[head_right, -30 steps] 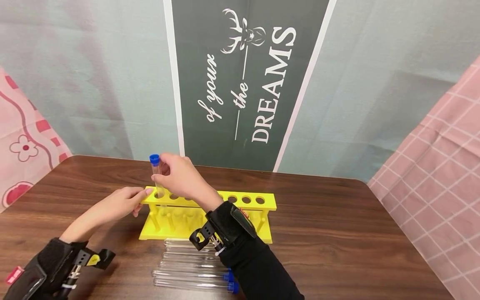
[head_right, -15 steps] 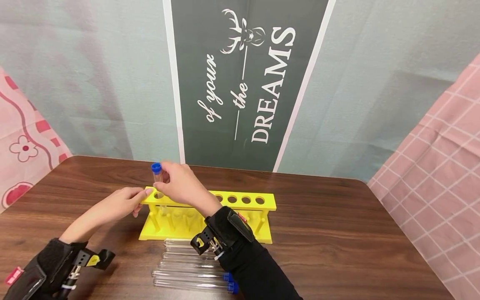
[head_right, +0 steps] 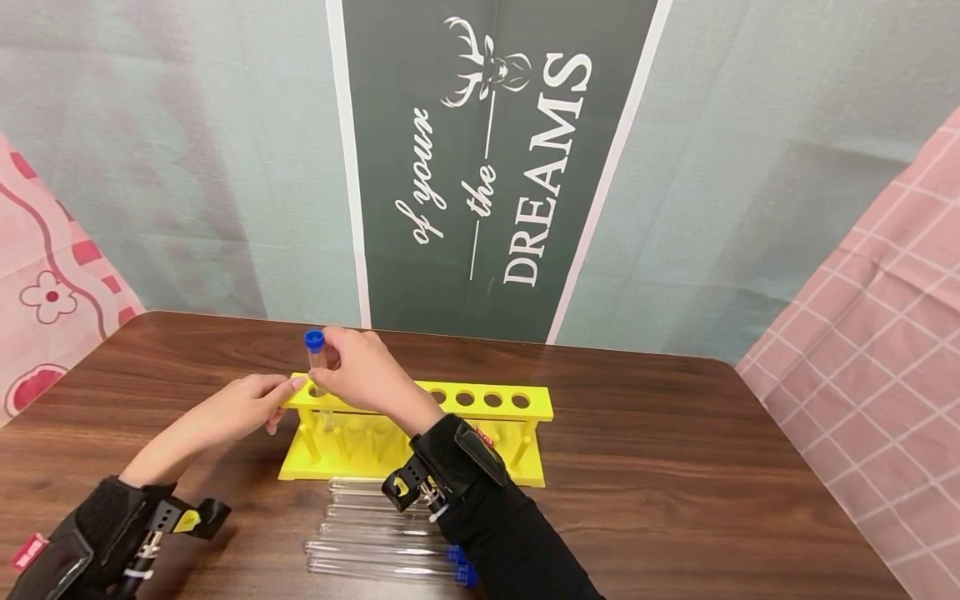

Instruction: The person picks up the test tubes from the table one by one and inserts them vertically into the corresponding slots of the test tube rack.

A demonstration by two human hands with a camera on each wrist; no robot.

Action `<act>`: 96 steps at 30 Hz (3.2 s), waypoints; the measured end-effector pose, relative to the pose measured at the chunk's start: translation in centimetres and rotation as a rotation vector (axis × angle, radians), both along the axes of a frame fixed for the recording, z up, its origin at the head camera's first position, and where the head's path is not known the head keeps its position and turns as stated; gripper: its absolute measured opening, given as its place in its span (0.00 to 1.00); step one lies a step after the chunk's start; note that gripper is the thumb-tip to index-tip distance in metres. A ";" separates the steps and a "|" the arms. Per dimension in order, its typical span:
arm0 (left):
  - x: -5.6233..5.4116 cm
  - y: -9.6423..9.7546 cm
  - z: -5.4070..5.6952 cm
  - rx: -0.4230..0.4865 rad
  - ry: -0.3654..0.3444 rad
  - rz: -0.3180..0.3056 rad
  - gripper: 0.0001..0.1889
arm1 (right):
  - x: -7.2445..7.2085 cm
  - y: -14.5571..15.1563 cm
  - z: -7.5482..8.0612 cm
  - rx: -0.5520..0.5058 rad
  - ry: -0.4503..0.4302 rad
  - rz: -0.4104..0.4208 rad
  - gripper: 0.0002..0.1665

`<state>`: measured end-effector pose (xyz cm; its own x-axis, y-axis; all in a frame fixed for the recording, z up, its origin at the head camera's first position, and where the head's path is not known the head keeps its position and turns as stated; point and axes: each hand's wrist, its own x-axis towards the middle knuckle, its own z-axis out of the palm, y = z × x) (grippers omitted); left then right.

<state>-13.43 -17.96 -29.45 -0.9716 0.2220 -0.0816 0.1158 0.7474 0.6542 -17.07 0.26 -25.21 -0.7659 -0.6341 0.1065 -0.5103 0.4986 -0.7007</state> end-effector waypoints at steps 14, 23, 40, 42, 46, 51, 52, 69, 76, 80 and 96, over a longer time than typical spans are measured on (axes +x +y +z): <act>0.1 0.0 0.2 0.003 0.005 -0.004 0.23 | -0.1 0.1 0.1 0.028 0.015 0.013 0.09; 0.0 0.1 0.1 0.003 -0.004 0.002 0.23 | 0.0 0.8 0.4 0.040 0.004 0.017 0.11; 0.0 0.2 0.0 0.006 -0.025 0.024 0.24 | 0.5 4.2 0.6 0.019 0.016 -0.059 0.17; 0.0 0.2 0.0 -0.001 -0.022 0.026 0.24 | 0.6 4.6 0.6 0.028 0.048 -0.064 0.18; 0.0 0.2 0.0 -0.012 -0.016 0.029 0.24 | 1.0 5.4 0.4 0.029 0.077 -0.070 0.18; -0.1 0.2 -0.1 -0.016 -0.011 0.028 0.24 | 1.5 6.2 0.2 0.030 0.094 -0.077 0.18; -0.1 0.2 -0.1 -0.018 -0.009 0.027 0.24 | 1.7 6.3 0.2 0.031 0.095 -0.075 0.17; -0.1 0.1 -0.1 -0.018 0.000 0.016 0.23 | 4.4 9.0 -0.7 0.145 0.135 0.050 0.08; 0.0 0.2 -0.2 -0.024 0.006 0.016 0.23 | 5.5 9.9 -0.8 0.161 0.162 0.088 0.07; 0.0 0.2 -0.2 -0.020 0.005 0.014 0.22 | 6.1 10.4 -0.8 0.196 0.184 0.108 0.07; -0.1 0.2 0.0 -0.012 -0.008 0.020 0.23 | 8.6 10.7 -2.8 0.351 0.152 0.241 0.04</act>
<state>-13.52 -17.78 -29.49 -0.9753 0.2012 -0.0916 0.0957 0.7575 0.6457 -8.43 10.97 -28.03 -0.5846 -0.8100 -0.0472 -0.7246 0.5474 -0.4187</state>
